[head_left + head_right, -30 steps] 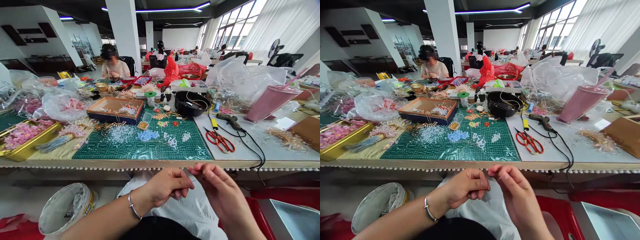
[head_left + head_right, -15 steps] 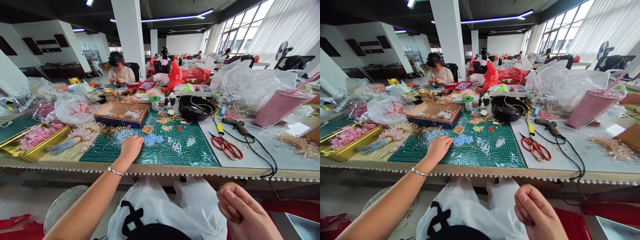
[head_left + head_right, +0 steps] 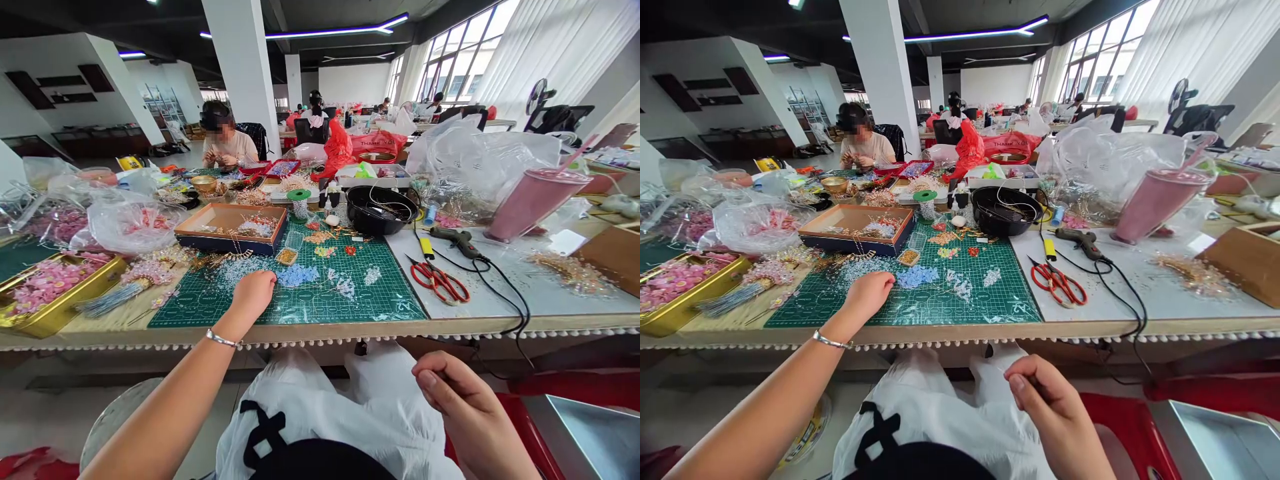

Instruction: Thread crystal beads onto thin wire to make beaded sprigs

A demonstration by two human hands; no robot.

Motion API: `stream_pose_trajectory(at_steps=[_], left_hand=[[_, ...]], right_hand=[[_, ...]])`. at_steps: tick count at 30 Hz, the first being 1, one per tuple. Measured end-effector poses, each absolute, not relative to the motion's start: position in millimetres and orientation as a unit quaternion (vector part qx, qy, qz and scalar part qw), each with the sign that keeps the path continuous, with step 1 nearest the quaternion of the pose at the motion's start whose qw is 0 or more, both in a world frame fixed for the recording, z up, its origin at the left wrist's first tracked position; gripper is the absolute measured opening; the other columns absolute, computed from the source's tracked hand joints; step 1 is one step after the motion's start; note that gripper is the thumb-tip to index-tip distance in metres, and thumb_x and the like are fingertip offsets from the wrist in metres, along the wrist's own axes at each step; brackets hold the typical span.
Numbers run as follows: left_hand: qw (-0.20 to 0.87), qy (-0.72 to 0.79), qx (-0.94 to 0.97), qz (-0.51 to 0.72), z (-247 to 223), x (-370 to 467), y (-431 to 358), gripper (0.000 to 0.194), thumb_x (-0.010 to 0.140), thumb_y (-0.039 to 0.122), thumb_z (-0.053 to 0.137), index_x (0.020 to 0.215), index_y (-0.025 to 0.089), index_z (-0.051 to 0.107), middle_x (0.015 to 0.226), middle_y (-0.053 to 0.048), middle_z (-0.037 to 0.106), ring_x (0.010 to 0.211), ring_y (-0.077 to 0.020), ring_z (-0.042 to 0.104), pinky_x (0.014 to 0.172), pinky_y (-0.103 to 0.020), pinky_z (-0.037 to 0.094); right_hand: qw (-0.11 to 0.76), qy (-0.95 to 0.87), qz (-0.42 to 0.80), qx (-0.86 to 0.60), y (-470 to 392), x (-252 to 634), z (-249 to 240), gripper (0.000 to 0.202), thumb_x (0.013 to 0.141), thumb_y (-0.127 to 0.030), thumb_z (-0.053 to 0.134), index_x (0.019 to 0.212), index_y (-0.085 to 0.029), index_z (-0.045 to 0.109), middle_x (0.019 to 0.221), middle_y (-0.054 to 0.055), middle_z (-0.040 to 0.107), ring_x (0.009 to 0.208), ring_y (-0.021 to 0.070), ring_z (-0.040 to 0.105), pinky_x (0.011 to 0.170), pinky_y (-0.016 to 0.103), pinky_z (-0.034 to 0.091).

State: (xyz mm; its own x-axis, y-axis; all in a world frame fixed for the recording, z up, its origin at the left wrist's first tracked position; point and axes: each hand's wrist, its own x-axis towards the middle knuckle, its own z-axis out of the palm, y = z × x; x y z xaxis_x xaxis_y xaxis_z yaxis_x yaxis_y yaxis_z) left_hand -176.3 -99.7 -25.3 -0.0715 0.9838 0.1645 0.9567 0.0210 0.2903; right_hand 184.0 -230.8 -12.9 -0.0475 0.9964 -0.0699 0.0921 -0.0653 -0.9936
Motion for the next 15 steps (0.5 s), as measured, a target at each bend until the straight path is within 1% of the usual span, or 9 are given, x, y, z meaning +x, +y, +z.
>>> stream_pose_trajectory(at_steps=[3,4,6,8,9,10,11,12,15], left_hand=[[0.070,0.709,0.671,0.206,-9,-175,-100,0.014,0.082,0.026,0.056,0.078,0.016,0.064,0.084,-0.006,0.065,0.080,-0.0190,0.058,0.075,-0.033,0.044],[0.083,0.705,0.667,0.227,-3,-170,-104,0.014,0.082,0.026,0.055,0.079,0.017,0.065,0.084,-0.006,0.065,0.079,-0.0192,0.058,0.074,-0.032,0.044],[0.116,0.691,0.662,0.267,10,-152,-119,0.018,0.083,0.030,0.052,0.088,0.018,0.065,0.084,-0.004,0.065,0.076,-0.0175,0.057,0.069,-0.028,0.044],[0.174,0.661,0.664,0.303,18,-122,-146,0.024,0.085,0.036,0.051,0.096,0.019,0.062,0.081,-0.003,0.064,0.068,-0.0138,0.056,0.062,-0.024,0.043],[0.223,0.634,0.666,0.323,20,-103,-161,0.024,0.085,0.038,0.051,0.096,0.019,0.061,0.079,-0.002,0.064,0.064,-0.0117,0.054,0.058,-0.022,0.042],[0.335,0.578,0.635,0.388,20,-84,-177,0.020,0.084,0.035,0.054,0.093,0.019,0.061,0.079,-0.002,0.063,0.063,-0.0108,0.052,0.057,-0.022,0.041],[0.433,0.520,0.606,0.419,20,-66,-192,0.017,0.082,0.033,0.058,0.089,0.019,0.062,0.080,-0.002,0.062,0.066,-0.0107,0.052,0.060,-0.022,0.042],[0.498,0.478,0.584,0.428,19,-51,-205,0.013,0.080,0.030,0.061,0.086,0.018,0.062,0.083,-0.003,0.062,0.072,-0.0115,0.053,0.065,-0.022,0.043],[0.561,0.447,0.514,0.471,15,-23,-225,0.008,0.079,0.024,0.064,0.084,0.018,0.061,0.084,-0.002,0.059,0.077,-0.0115,0.052,0.071,-0.022,0.043]], right_hand=[[0.459,-0.500,0.506,-0.533,-233,184,-12,0.023,0.080,-0.045,0.062,0.076,-0.022,0.065,0.060,-0.002,0.042,0.055,0.0138,0.034,0.049,0.026,0.028],[0.458,-0.494,0.511,-0.534,-234,182,-11,0.024,0.080,-0.046,0.061,0.076,-0.022,0.064,0.059,-0.003,0.040,0.054,0.0132,0.032,0.048,0.025,0.026],[0.456,-0.487,0.522,-0.531,-236,175,-7,0.026,0.082,-0.047,0.059,0.077,-0.022,0.063,0.058,-0.004,0.037,0.053,0.0124,0.030,0.048,0.025,0.024],[0.448,-0.498,0.528,-0.522,-237,162,-2,0.026,0.083,-0.047,0.058,0.078,-0.022,0.061,0.058,-0.004,0.038,0.054,0.0123,0.031,0.048,0.024,0.026],[0.448,-0.507,0.528,-0.514,-236,155,0,0.026,0.084,-0.046,0.057,0.078,-0.022,0.061,0.059,-0.003,0.040,0.055,0.0124,0.033,0.049,0.024,0.027],[0.453,-0.512,0.528,-0.504,-236,147,2,0.026,0.084,-0.046,0.057,0.078,-0.022,0.060,0.060,-0.003,0.041,0.056,0.0124,0.034,0.049,0.024,0.029],[0.464,-0.512,0.530,-0.493,-235,140,3,0.026,0.084,-0.046,0.057,0.077,-0.021,0.060,0.061,-0.003,0.042,0.056,0.0121,0.034,0.050,0.024,0.030],[0.472,-0.505,0.540,-0.480,-234,133,4,0.027,0.085,-0.047,0.057,0.076,-0.021,0.059,0.061,-0.003,0.042,0.056,0.0117,0.034,0.050,0.024,0.030],[0.479,-0.467,0.592,-0.449,-232,121,1,0.030,0.085,-0.048,0.056,0.074,-0.020,0.055,0.058,-0.005,0.038,0.053,0.0103,0.031,0.048,0.023,0.027]])
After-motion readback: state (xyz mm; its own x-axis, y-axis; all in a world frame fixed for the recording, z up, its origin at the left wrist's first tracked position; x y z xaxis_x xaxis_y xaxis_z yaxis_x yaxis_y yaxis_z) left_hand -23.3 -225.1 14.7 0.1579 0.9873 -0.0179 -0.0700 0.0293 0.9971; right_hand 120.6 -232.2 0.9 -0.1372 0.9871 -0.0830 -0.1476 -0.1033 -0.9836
